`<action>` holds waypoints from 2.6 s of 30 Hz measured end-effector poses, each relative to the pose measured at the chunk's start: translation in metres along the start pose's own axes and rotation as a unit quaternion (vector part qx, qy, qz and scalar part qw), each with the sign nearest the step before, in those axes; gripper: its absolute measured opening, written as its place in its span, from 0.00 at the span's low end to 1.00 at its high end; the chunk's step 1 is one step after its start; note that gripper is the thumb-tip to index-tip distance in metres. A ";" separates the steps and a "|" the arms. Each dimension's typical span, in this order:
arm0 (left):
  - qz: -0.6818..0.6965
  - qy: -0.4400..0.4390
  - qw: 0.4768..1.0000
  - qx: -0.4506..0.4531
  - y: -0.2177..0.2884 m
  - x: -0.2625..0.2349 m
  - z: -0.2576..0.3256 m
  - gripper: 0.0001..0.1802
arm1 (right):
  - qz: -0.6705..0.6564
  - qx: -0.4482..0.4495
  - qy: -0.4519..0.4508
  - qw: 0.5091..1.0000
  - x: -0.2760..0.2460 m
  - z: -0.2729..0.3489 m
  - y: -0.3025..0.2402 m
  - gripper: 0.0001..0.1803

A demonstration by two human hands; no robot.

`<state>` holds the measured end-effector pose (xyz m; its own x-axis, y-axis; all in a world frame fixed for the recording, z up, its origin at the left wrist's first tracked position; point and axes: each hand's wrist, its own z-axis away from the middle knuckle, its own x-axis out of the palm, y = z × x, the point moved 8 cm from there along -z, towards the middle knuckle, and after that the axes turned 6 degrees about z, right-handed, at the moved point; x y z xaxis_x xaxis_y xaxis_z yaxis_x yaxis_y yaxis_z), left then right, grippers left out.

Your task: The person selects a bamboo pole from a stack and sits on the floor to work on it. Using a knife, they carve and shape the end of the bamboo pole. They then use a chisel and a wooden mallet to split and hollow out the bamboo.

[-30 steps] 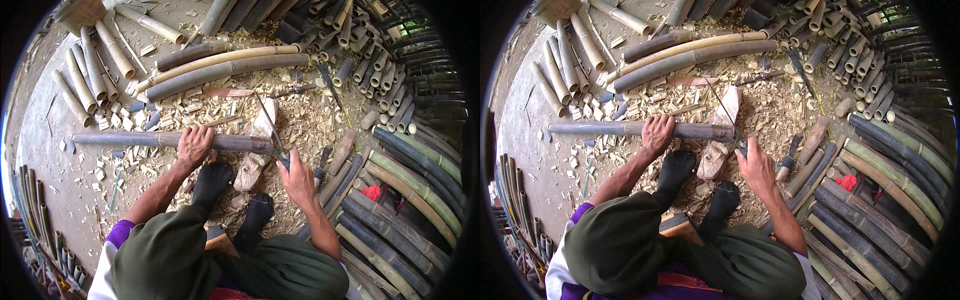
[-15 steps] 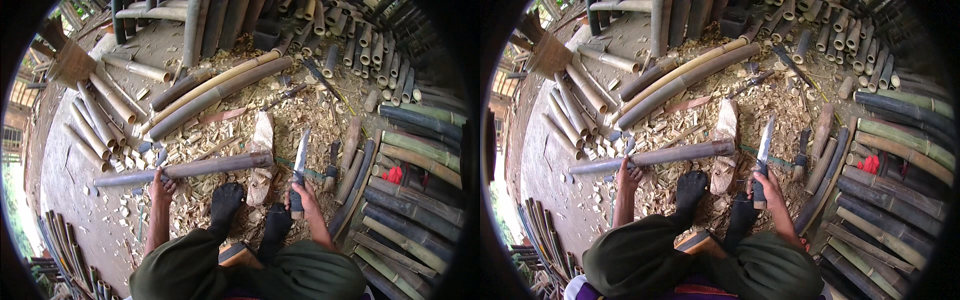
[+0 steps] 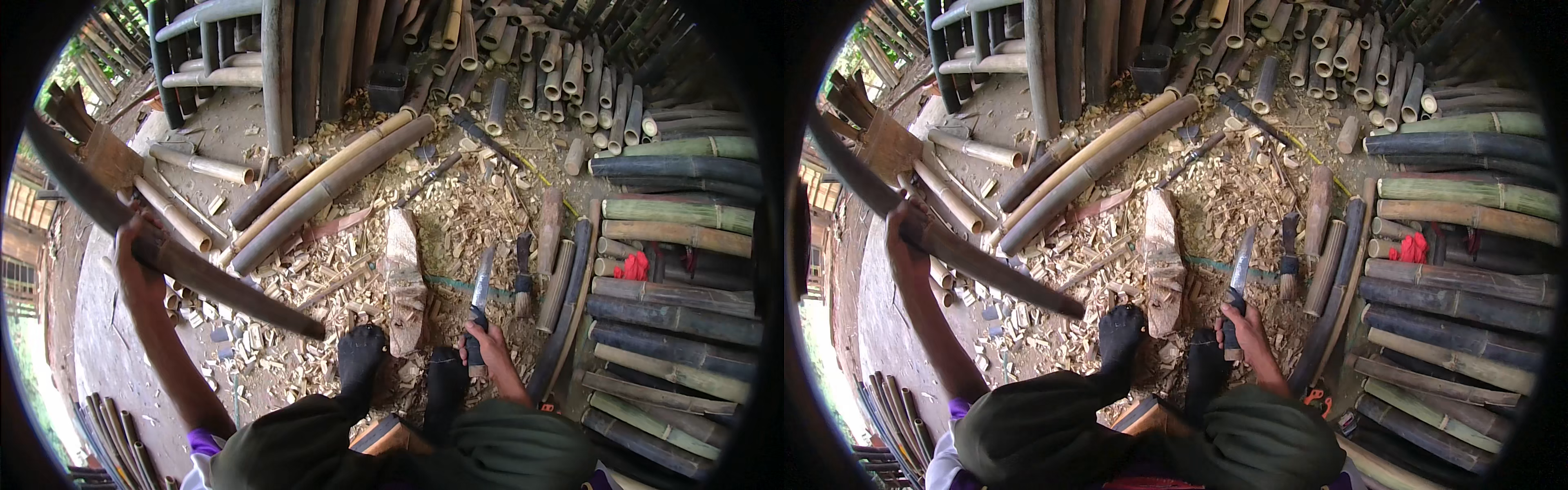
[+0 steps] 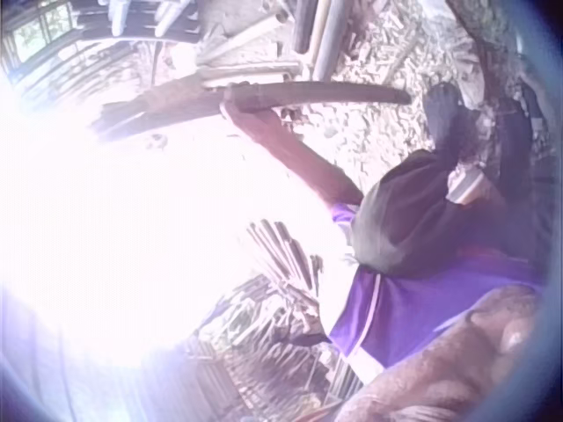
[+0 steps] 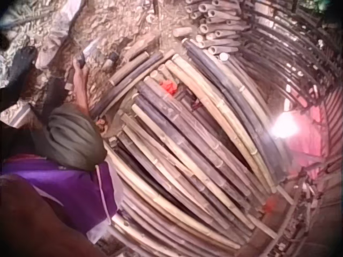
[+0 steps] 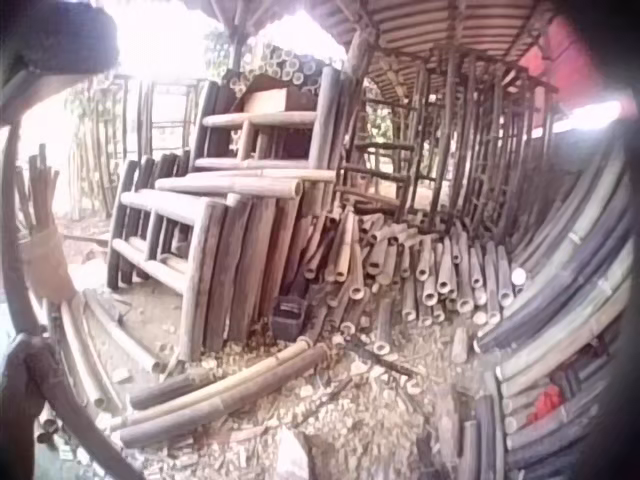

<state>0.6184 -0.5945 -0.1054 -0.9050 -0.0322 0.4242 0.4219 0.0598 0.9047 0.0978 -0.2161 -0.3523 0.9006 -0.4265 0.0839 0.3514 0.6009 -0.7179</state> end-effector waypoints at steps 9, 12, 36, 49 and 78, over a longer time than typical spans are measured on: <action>-0.555 -0.206 0.794 -0.138 -0.149 0.055 0.097 0.29 | -0.120 -0.009 0.037 0.992 -0.007 0.000 0.015 0.14; -0.667 -0.279 0.657 -0.213 -0.201 0.000 0.128 0.30 | -0.033 -0.024 0.025 0.999 -0.023 -0.001 0.016 0.14; -0.629 -0.434 0.641 -0.075 -0.297 0.099 0.147 0.20 | 0.626 -0.313 0.017 0.714 0.077 -0.003 -0.119 0.26; -0.685 -0.359 0.632 -0.046 -0.305 0.092 0.158 0.13 | 0.653 -0.391 -0.003 0.649 0.120 0.010 -0.155 0.16; -0.702 -0.329 0.625 0.088 -0.330 0.104 0.174 0.13 | 0.748 -0.223 -0.005 0.625 0.046 -0.057 -0.102 0.16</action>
<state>0.3757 -0.4438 -0.3671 -0.2271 0.2386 -0.9442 -0.7741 0.5440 0.3237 0.0891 -0.3361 -0.3146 0.1392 0.3931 -0.9089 -0.9901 0.0740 -0.1196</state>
